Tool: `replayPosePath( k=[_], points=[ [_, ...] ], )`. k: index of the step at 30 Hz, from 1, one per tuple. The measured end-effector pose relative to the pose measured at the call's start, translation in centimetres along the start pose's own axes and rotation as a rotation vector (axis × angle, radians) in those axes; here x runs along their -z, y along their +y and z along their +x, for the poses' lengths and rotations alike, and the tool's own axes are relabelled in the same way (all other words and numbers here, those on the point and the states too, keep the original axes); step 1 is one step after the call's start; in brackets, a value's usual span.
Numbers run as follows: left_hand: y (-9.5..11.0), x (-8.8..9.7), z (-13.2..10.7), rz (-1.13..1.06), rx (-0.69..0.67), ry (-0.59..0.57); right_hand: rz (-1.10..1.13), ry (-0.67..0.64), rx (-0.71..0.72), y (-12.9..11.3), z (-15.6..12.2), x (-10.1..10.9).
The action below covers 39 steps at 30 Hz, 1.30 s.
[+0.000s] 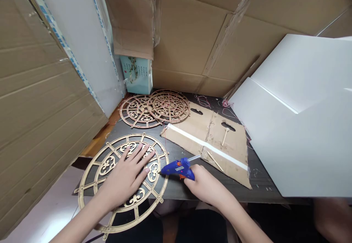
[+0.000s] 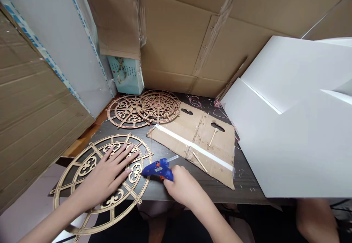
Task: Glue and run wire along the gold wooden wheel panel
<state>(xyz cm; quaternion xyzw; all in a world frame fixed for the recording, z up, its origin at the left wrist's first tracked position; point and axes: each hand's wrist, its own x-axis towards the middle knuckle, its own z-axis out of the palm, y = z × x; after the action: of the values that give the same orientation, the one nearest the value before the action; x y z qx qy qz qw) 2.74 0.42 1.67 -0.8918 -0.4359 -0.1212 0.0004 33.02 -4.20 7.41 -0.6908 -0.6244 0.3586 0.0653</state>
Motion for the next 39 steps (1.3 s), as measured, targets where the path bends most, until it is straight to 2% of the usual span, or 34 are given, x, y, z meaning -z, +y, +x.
replayPosePath(
  k=[4,14,20,25,29,35,39],
  points=[
    [0.0,0.1,-0.1,0.001,-0.003,0.001,-0.021,0.018,-0.005,-0.3,-0.6,0.0],
    [0.1,-0.1,-0.1,0.007,0.005,0.017,-0.16,0.092,-0.084,-1.5,-4.2,-1.5],
    [0.2,-0.3,0.0,0.007,0.012,0.048,-0.26,0.096,-0.208,-2.2,-4.5,-3.0],
    [0.1,-0.5,0.2,0.0,0.004,0.06,-0.079,0.178,-0.089,-1.4,-4.7,-4.0],
    [0.3,-0.4,0.1,-0.005,0.003,0.055,-0.063,0.192,-0.086,-0.9,-4.3,-3.6],
    [0.4,-0.3,0.0,-0.016,0.015,0.058,-0.108,0.094,-0.159,-0.6,-3.7,-1.8],
    [0.3,-0.4,0.1,-0.02,0.011,0.053,-0.151,0.094,-0.155,-0.9,-3.3,-0.8]
  ],
)
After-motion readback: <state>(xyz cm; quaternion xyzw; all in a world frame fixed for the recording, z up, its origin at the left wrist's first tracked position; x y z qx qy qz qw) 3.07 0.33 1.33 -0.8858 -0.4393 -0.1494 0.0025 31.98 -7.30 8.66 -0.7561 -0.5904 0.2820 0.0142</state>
